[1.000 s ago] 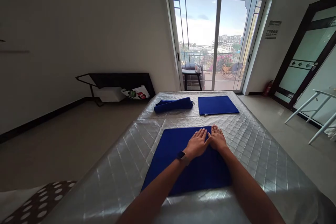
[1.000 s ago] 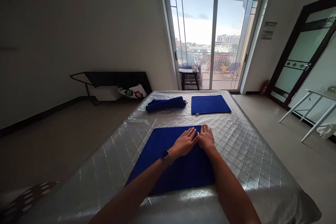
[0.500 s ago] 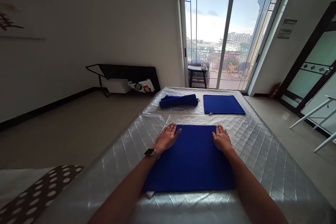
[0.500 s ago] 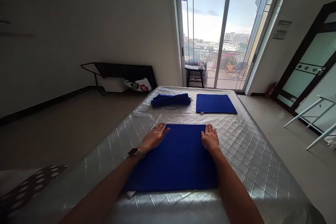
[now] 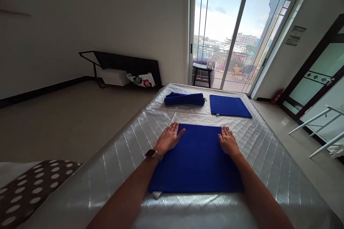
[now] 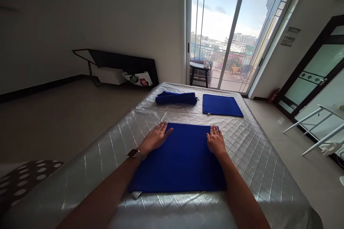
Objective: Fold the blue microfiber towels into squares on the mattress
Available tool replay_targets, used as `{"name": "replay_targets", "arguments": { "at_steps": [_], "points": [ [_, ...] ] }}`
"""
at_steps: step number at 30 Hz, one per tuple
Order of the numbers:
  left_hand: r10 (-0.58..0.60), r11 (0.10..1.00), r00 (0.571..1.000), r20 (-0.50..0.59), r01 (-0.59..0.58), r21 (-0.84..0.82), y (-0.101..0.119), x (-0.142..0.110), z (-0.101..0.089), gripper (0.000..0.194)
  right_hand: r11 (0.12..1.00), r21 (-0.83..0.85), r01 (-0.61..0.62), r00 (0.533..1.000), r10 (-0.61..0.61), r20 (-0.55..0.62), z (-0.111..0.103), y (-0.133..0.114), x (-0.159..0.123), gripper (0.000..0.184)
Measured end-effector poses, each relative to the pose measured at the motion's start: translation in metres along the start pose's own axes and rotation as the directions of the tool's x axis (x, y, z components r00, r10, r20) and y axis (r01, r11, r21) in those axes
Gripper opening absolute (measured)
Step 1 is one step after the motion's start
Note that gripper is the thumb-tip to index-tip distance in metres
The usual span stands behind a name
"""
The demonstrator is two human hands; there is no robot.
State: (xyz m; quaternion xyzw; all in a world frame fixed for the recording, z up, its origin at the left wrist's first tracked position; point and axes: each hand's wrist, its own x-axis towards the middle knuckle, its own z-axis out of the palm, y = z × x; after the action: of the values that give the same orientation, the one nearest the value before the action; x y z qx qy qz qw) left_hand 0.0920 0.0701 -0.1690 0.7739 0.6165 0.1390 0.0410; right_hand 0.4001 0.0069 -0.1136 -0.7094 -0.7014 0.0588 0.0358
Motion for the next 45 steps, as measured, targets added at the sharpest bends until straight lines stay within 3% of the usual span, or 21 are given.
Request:
{"name": "replay_targets", "arguments": {
  "at_steps": [10, 14, 17, 19, 22, 26, 29, 31, 33, 37, 41, 45],
  "points": [
    [-0.023, 1.0, 0.999, 0.028, 0.023, 0.008, 0.002, 0.0, -0.002, 0.086, 0.997, 0.071, -0.029, 0.998, 0.025, 0.062, 0.001, 0.0, 0.001, 0.064],
    [-0.034, 0.997, 0.996, 0.088, 0.027, 0.073, -0.002, 0.005, -0.008, 0.089, 0.994, 0.103, -0.039, 0.997, 0.032, 0.066, 0.002, 0.001, 0.002, 0.065],
    [-0.075, 0.988, 0.991, 0.108, 0.059, 0.143, 0.008, 0.011, -0.016, 0.093, 0.992, 0.12, -0.039, 0.998, 0.033, 0.059, 0.002, 0.002, 0.003, 0.064],
    [-0.037, 0.987, 0.996, 0.079, 0.024, 0.157, 0.032, 0.013, -0.017, 0.092, 0.991, 0.128, -0.04, 0.998, 0.033, 0.058, 0.002, 0.001, 0.003, 0.064],
    [0.159, 0.982, 0.987, 0.03, -0.161, 0.098, 0.091, 0.013, -0.006, 0.081, 0.99, 0.134, -0.047, 0.997, 0.039, 0.059, 0.001, 0.0, 0.002, 0.064],
    [0.421, 0.907, 0.907, 0.009, -0.421, 0.007, 0.168, 0.013, 0.025, 0.066, 0.994, 0.108, -0.027, 0.998, 0.02, 0.065, 0.001, 0.003, 0.0, 0.063],
    [0.456, 0.89, 0.89, 0.015, -0.456, -0.028, 0.189, 0.014, 0.04, 0.065, 0.996, 0.092, -0.006, 0.997, -0.001, 0.079, 0.003, 0.004, 0.0, 0.063],
    [0.399, 0.917, 0.916, 0.046, -0.397, -0.039, 0.182, 0.014, 0.041, 0.067, 0.995, 0.1, -0.019, 0.997, 0.012, 0.071, 0.004, 0.003, 0.001, 0.063],
    [0.342, 0.94, 0.936, 0.079, -0.341, -0.027, 0.162, 0.014, 0.036, 0.069, 0.992, 0.116, -0.041, 0.998, 0.035, 0.052, 0.005, 0.002, 0.002, 0.064],
    [0.228, 0.971, 0.967, 0.116, -0.234, 0.041, 0.096, 0.009, 0.02, 0.072, 0.989, 0.139, -0.058, 0.997, 0.052, 0.05, 0.005, 0.0, 0.003, 0.065],
    [0.088, 0.987, 0.994, 0.068, -0.096, 0.125, 0.027, -0.001, 0.008, 0.077, 0.988, 0.137, -0.065, 0.996, 0.057, 0.064, 0.004, 0.001, 0.003, 0.064],
    [0.044, 0.991, 0.999, 0.026, -0.047, 0.126, -0.003, -0.01, 0.007, 0.086, 0.99, 0.117, -0.08, 0.995, 0.073, 0.06, 0.005, 0.002, 0.004, 0.064]
  ]
}}
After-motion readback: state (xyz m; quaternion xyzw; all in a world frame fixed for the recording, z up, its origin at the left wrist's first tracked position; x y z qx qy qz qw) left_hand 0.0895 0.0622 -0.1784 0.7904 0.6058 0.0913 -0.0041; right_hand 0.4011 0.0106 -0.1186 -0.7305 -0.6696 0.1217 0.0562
